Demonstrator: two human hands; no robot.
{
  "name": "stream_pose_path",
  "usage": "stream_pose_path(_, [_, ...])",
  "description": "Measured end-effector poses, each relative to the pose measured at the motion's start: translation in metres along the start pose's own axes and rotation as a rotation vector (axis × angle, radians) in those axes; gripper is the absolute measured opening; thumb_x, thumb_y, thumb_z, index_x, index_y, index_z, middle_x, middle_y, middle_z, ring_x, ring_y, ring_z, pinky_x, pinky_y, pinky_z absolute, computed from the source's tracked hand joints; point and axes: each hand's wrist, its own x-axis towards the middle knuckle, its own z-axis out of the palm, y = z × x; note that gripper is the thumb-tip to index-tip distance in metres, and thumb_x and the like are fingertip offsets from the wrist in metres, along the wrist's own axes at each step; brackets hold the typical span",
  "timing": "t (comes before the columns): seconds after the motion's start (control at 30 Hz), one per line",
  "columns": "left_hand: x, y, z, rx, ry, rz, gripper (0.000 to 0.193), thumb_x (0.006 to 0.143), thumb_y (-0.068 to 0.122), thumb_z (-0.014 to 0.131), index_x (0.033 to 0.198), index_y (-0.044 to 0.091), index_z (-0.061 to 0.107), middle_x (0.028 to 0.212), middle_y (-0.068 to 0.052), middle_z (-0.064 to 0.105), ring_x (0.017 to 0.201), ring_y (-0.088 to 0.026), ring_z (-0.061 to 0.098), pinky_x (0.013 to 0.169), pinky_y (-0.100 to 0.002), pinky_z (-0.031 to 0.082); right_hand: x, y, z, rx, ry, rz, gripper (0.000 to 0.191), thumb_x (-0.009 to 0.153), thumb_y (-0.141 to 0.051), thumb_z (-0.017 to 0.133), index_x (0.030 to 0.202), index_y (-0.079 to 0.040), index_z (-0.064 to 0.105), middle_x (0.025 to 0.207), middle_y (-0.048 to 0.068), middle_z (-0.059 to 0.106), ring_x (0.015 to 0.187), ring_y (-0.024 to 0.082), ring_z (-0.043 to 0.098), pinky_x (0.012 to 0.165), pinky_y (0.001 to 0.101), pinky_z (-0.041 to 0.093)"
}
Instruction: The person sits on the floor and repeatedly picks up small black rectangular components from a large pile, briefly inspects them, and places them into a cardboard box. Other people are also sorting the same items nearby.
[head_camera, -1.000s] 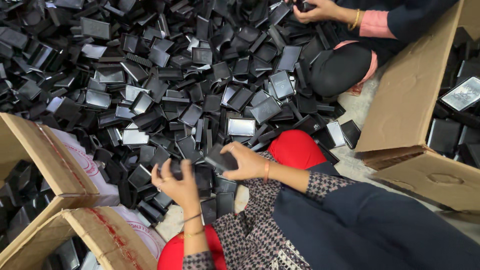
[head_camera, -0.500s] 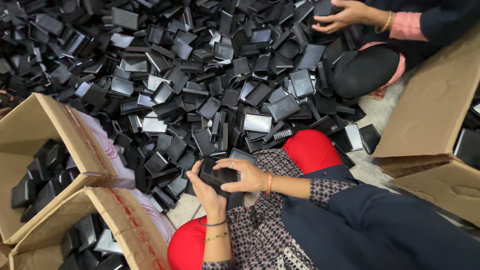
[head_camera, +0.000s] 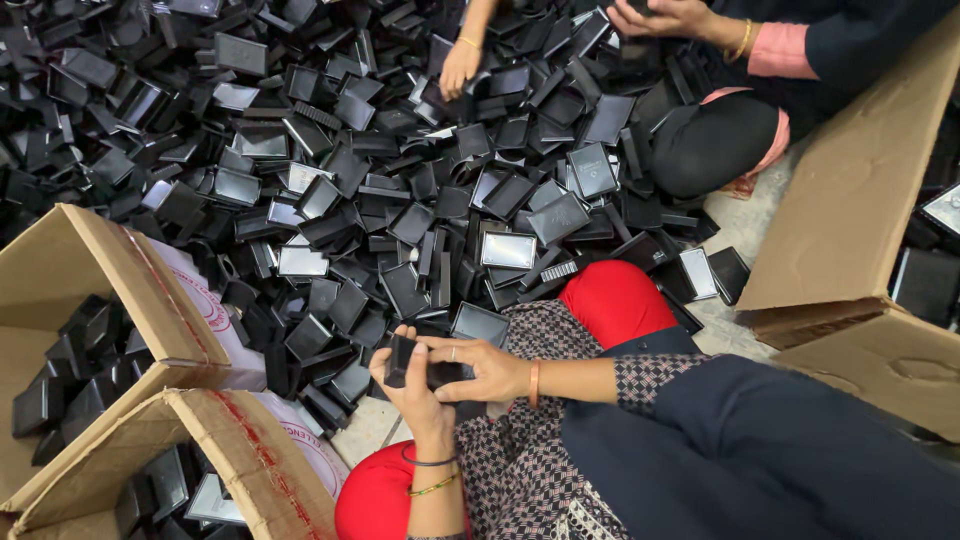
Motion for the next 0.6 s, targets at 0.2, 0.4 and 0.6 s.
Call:
stream_pose_path(0.2, [0.012,0.035,-0.014,-0.317,-0.198,0.149,0.042,0.088,-0.006,0.067,0.121,0.013,0.049,0.144,-0.024,0.054,0.126,-0.033,0.059,0.11,-0.047,0.048,0.022,0.017,0.013,0.835,-0.076,0.508,0.059,0.097,-0.023,0.068,0.149,-0.005,0.046,0.141,0.011,0.057,0.125,0.018,0.057,0.107,0.0346,0.047])
stream_pose_path(0.4, [0.012,0.063,-0.056,0.364,-0.057,0.107,0.056,0.087,0.019,0.081,0.134,0.008,0.052,0.118,-0.012,0.063,0.103,-0.018,0.063,0.091,-0.033,0.054,0.031,0.022,0.006,0.291,-0.13,0.509,0.048,0.089,-0.013,0.073,0.132,0.004,0.061,0.114,0.006,0.072,0.102,0.012,0.067,0.089,0.0268,0.054])
stream_pose_path(0.6, [-0.012,0.088,-0.093,0.938,0.105,0.167,0.04,0.087,0.04,0.081,0.085,0.001,0.07,0.073,-0.006,0.069,0.068,-0.012,0.066,0.062,-0.03,0.053,0.034,0.042,0.042,0.411,-0.278,0.431,0.051,0.09,-0.007,0.069,0.137,0.002,0.053,0.118,0.009,0.069,0.105,0.013,0.067,0.09,0.0285,0.055])
